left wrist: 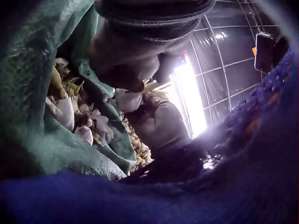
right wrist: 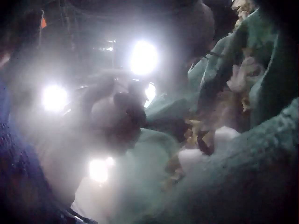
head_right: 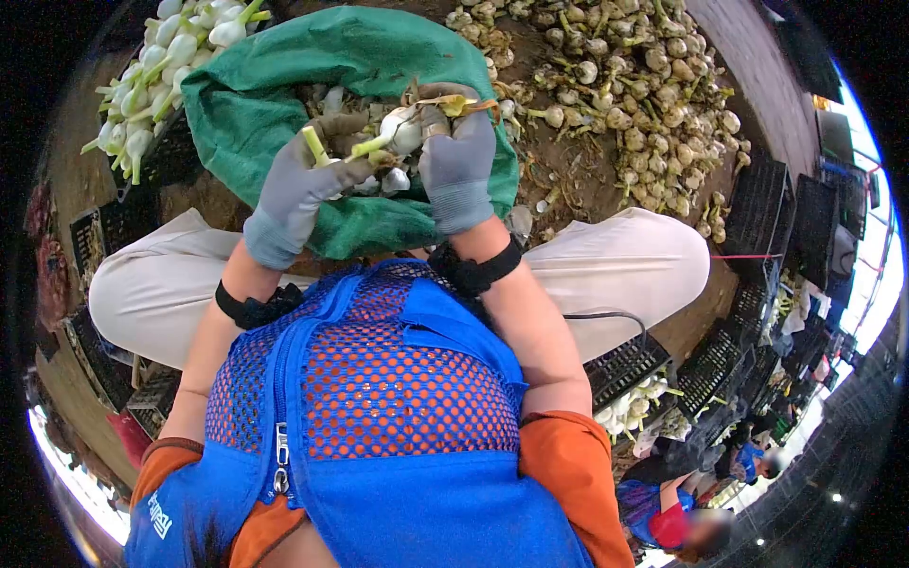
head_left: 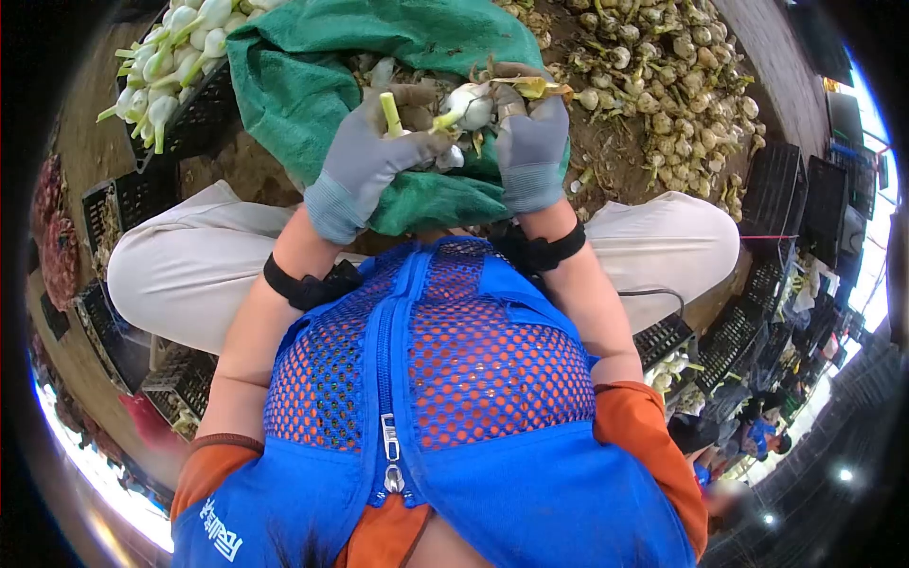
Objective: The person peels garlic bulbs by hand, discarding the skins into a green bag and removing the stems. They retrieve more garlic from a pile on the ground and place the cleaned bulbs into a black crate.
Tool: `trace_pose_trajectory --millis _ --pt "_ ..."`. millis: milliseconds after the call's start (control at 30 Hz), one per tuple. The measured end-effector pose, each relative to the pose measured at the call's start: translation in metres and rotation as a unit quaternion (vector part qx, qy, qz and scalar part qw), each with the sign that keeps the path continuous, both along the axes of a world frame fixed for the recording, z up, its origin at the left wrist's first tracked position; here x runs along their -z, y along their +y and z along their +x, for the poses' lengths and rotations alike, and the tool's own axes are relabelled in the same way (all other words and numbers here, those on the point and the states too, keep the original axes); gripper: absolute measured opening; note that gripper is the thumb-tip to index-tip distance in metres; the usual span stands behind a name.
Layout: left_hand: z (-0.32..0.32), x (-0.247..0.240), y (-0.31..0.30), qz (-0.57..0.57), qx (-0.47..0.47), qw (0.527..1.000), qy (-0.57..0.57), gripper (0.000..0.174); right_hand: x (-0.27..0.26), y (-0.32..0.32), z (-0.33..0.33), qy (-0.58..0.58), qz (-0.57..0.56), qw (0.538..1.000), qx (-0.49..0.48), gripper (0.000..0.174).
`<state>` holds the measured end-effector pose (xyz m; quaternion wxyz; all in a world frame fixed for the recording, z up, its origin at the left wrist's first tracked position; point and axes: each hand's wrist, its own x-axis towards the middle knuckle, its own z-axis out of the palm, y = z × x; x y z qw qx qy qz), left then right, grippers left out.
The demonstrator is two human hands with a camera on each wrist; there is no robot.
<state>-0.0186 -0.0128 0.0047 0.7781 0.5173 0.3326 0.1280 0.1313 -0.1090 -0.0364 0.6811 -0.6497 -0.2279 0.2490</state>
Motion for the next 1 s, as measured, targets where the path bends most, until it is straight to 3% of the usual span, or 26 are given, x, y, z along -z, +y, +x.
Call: trace_pose_trajectory --millis 100,200,233,300,400,467,533,600,633,667,700,733,767,833,933,1000 --pt "0.002 0.000 -0.005 0.020 -0.013 1.000 0.014 0.043 -0.016 0.003 -0.009 0.049 0.009 0.999 0.013 0.019" --pt "0.003 0.008 0.001 0.000 -0.126 0.992 0.029 0.034 -0.012 0.003 -0.014 -0.044 -0.014 0.999 -0.013 0.020" --pt "0.005 -0.009 0.001 -0.048 -0.152 0.986 0.039 0.028 -0.014 0.002 -0.016 -0.053 -0.018 0.998 -0.022 0.020" --pt "0.000 0.002 0.006 -0.069 -0.145 0.986 0.041 0.026 -0.021 0.001 -0.019 -0.072 -0.024 0.996 -0.041 0.019" --pt "-0.005 0.023 0.013 -0.016 -0.144 0.988 0.048 0.025 -0.010 -0.002 0.005 0.142 0.088 0.986 -0.027 0.020" --pt "-0.007 0.019 0.017 0.030 -0.152 0.986 0.068 0.022 -0.019 -0.008 0.019 0.160 0.157 0.975 0.002 0.021" --pt "-0.017 0.037 0.024 0.009 -0.189 0.982 0.024 0.021 -0.014 -0.011 0.045 0.401 0.314 0.860 0.043 0.022" --pt "-0.025 0.040 0.030 -0.002 -0.206 0.978 0.016 0.021 0.008 -0.028 0.083 0.254 0.231 0.936 -0.080 0.025" --pt "-0.026 0.038 0.030 0.007 -0.207 0.978 0.028 0.022 -0.017 -0.022 0.075 0.168 0.067 0.977 -0.115 0.028" --pt "-0.025 0.032 0.029 0.017 -0.199 0.979 0.027 0.022 -0.041 -0.016 0.063 0.076 -0.102 0.982 -0.143 0.032" --pt "-0.022 0.025 0.027 0.026 -0.189 0.981 0.026 0.022 -0.035 -0.016 0.054 -0.094 -0.156 0.968 -0.170 0.034" --pt "-0.019 0.020 0.026 0.035 -0.180 0.983 0.021 0.022 -0.023 -0.016 0.046 -0.263 -0.205 0.923 -0.192 0.036" --pt "-0.018 0.017 0.025 0.056 -0.168 0.984 0.021 0.021 -0.017 -0.013 0.041 -0.423 -0.247 0.846 -0.209 0.038" --pt "-0.022 0.011 0.025 0.100 -0.145 0.984 0.025 0.020 -0.021 -0.008 0.034 -0.365 -0.242 0.871 -0.223 0.035" --pt "-0.025 0.003 0.031 -0.063 -0.152 0.982 -0.096 0.019 -0.033 -0.006 0.030 -0.370 -0.225 0.874 -0.219 0.028" --pt "-0.031 0.015 0.036 -0.186 -0.154 0.952 -0.188 0.019 -0.039 -0.008 0.034 -0.361 -0.186 0.888 -0.215 0.030"
